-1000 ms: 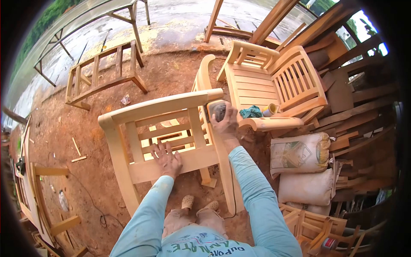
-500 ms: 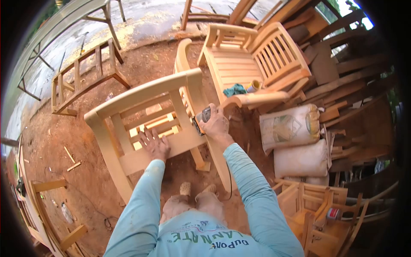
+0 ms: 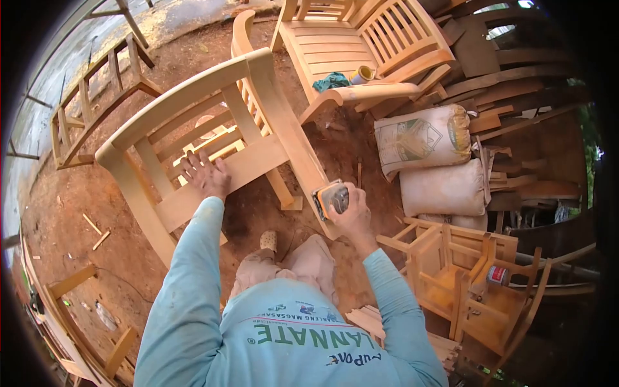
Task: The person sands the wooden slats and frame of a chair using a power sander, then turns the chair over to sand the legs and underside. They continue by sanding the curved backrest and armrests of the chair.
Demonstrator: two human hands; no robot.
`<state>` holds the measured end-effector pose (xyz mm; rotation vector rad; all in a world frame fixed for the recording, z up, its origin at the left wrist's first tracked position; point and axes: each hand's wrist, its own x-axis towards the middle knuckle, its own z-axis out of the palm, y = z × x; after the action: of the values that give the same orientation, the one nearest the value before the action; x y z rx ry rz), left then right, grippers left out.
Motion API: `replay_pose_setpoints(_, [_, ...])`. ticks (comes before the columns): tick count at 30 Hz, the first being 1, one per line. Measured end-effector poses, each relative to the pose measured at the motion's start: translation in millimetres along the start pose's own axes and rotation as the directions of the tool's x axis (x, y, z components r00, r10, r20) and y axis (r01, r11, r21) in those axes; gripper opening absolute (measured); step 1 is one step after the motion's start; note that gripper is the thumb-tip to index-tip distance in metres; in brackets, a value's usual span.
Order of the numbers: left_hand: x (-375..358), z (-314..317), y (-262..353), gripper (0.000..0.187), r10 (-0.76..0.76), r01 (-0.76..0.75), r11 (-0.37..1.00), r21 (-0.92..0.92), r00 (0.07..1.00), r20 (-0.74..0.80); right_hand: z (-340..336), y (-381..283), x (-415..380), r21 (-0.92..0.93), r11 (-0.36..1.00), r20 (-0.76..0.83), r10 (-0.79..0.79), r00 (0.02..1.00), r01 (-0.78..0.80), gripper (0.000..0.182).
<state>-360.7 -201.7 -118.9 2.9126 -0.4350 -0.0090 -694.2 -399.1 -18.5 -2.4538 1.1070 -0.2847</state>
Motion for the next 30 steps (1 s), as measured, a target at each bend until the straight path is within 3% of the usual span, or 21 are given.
replay_pose_setpoints(7, [-0.8,7.7,-2.8,0.070,-0.004,0.002,0.998,-0.056,0.999,-0.034,-11.7,40.4,-66.9,0.032,0.999,-0.011,0.009,1.000,-0.009,0.074])
replay_pose_setpoints(11, [-1.1,9.2,-2.7,0.070,0.004,-0.006,0.999,-0.040,0.999,-0.038,-21.7,54.4,-74.0,0.012,0.996,-0.022,0.084,0.996,-0.084,0.076])
replay_pose_setpoints(14, [-2.4,7.3,-2.5,0.069,0.001,-0.004,0.998,-0.057,0.999,-0.046,-25.8,76.4,-67.3,0.069,0.997,-0.029,0.046,0.998,-0.044,0.076])
replay_pose_setpoints(20, [-3.7,14.2,-5.6,0.066,0.011,-0.017,0.998,-0.053,0.993,-0.114,-37.5,142.5,-42.9,0.259,0.963,0.170,0.035,0.985,-0.079,0.072])
replay_pose_setpoints(23, [-4.0,22.6,-0.5,0.066,-0.013,0.008,0.999,-0.035,0.986,-0.163,-39.8,170.4,-26.4,0.447,0.846,0.374,0.117,0.920,-0.289,0.074])
replay_pose_setpoints(26, [-11.8,20.2,33.9,0.065,-0.080,0.072,0.996,-0.046,0.979,-0.188,-33.9,197.5,-6.5,0.525,0.787,0.456,0.061,0.888,-0.324,0.074])
replay_pose_setpoints(30, [-11.4,40.2,99.6,0.064,-0.114,0.097,0.992,-0.086,0.971,-0.212,-13.2,237.3,19.6,0.592,0.644,0.641,-0.012,0.768,-0.484,0.073])
